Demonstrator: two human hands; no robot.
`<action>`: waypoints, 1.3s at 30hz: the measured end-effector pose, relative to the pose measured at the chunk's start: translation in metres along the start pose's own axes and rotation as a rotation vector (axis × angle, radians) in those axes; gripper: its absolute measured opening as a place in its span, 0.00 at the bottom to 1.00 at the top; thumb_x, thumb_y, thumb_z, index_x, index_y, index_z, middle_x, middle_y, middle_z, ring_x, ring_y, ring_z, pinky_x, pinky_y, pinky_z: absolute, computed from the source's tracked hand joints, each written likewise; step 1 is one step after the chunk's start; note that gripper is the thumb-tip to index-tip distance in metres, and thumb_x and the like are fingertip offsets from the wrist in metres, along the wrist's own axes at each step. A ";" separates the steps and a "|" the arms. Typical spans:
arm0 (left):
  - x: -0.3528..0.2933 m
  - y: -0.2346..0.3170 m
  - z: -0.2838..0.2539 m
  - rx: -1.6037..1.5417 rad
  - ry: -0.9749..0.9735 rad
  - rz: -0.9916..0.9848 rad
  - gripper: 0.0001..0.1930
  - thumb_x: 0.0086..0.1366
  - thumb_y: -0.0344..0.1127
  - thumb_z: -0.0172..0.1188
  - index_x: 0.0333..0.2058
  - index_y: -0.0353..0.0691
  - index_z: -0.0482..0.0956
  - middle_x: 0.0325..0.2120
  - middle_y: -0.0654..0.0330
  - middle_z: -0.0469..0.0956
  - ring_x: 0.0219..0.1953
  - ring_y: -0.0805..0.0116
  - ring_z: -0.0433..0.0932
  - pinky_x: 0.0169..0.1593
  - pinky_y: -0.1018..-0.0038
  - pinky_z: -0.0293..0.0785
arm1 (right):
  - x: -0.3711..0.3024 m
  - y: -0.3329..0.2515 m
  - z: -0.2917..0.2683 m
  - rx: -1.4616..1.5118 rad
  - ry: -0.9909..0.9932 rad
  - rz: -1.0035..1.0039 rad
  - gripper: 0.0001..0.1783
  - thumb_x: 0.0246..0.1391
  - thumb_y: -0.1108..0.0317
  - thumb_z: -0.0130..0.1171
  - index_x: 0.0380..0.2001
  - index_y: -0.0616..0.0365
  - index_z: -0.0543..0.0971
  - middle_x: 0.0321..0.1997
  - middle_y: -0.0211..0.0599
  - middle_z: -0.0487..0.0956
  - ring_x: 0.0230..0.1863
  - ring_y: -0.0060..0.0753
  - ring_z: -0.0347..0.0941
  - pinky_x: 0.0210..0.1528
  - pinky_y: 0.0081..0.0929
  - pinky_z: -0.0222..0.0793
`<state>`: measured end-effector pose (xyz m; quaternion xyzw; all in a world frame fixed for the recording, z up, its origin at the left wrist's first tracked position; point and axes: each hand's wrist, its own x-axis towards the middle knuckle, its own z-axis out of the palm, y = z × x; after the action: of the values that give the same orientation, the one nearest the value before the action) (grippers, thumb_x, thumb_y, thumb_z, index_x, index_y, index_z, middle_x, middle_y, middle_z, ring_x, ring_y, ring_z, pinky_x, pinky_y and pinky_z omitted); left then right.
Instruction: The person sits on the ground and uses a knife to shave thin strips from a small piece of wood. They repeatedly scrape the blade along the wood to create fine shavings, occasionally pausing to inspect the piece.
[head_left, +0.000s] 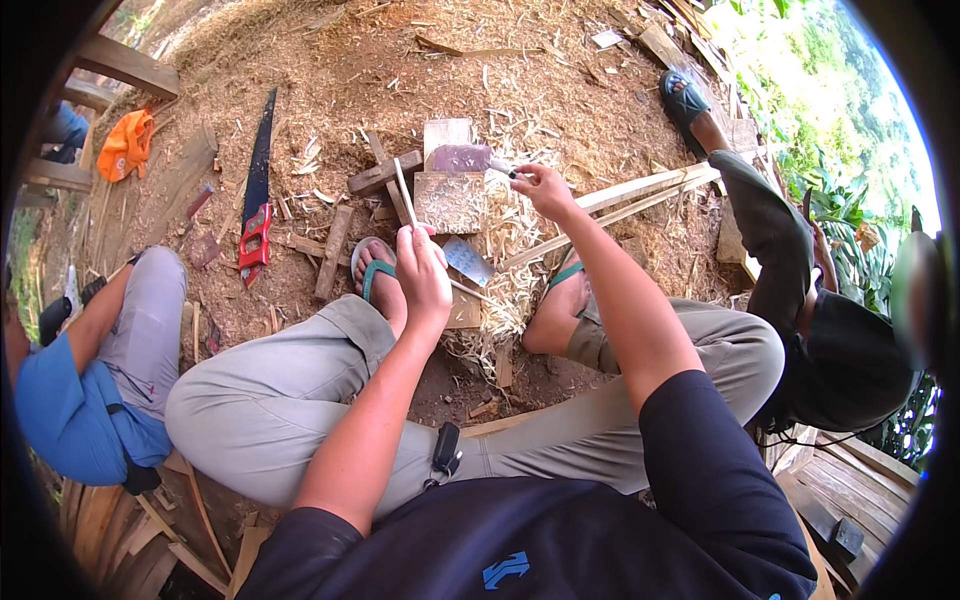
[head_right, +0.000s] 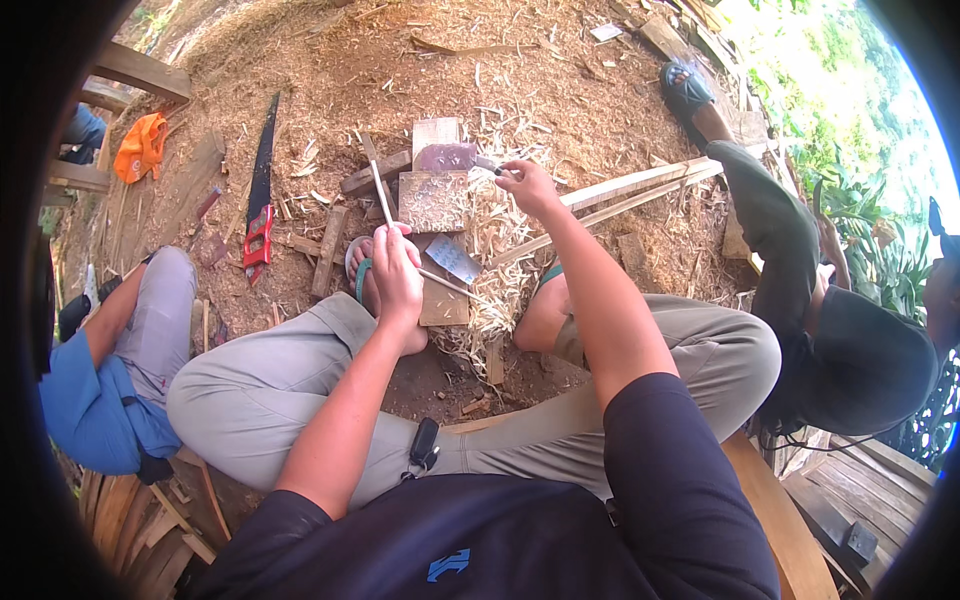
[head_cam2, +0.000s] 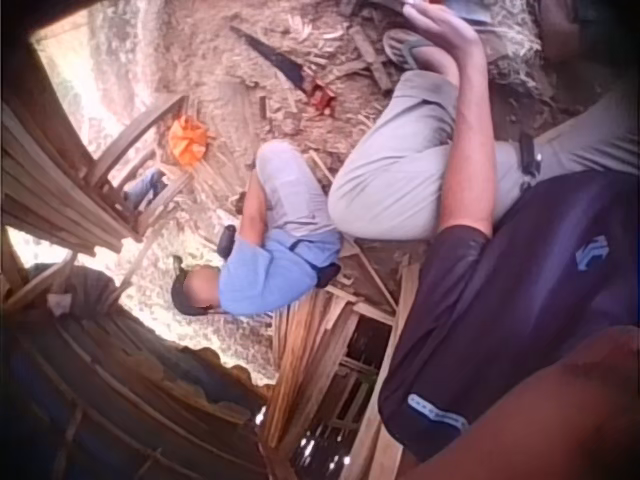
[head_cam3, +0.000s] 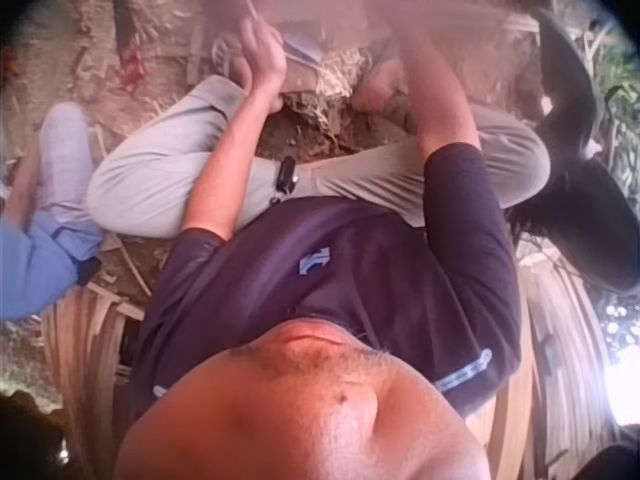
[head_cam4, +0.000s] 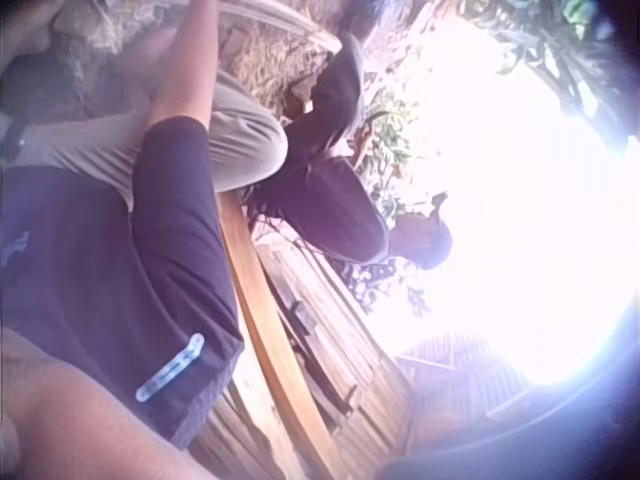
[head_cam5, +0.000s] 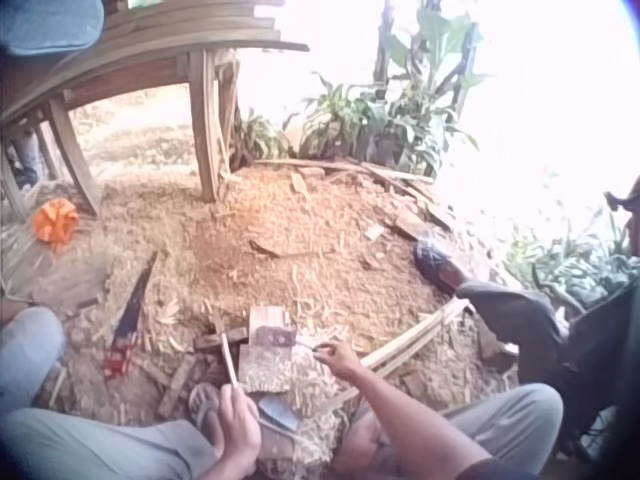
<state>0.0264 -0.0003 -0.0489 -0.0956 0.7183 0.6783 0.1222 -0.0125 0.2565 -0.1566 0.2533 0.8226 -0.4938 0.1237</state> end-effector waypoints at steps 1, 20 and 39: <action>0.000 0.000 0.000 -0.005 0.001 0.000 0.14 0.76 0.40 0.37 0.38 0.39 0.68 0.17 0.67 0.63 0.18 0.79 0.62 0.23 0.79 0.58 | -0.001 -0.005 0.000 -0.068 0.028 -0.017 0.23 0.54 0.56 0.67 0.51 0.53 0.79 0.39 0.38 0.83 0.38 0.28 0.77 0.42 0.28 0.70; 0.000 -0.002 0.009 -0.009 -0.051 0.014 0.14 0.76 0.41 0.38 0.38 0.38 0.69 0.17 0.66 0.65 0.19 0.78 0.64 0.23 0.78 0.59 | -0.002 0.010 -0.012 -0.100 0.154 0.087 0.21 0.56 0.54 0.62 0.51 0.49 0.79 0.41 0.45 0.83 0.43 0.34 0.79 0.47 0.32 0.71; -0.007 -0.013 0.011 -0.013 -0.261 -0.192 0.14 0.71 0.40 0.46 0.35 0.36 0.74 0.21 0.61 0.72 0.16 0.77 0.70 0.17 0.78 0.64 | -0.150 -0.094 -0.010 0.660 -0.179 0.375 0.20 0.58 0.51 0.61 0.29 0.59 0.74 0.19 0.25 0.68 0.17 0.19 0.63 0.16 0.25 0.60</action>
<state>0.0380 0.0099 -0.0598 -0.0754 0.6796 0.6747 0.2781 0.0633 0.1853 -0.0136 0.3812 0.5450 -0.7208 0.1950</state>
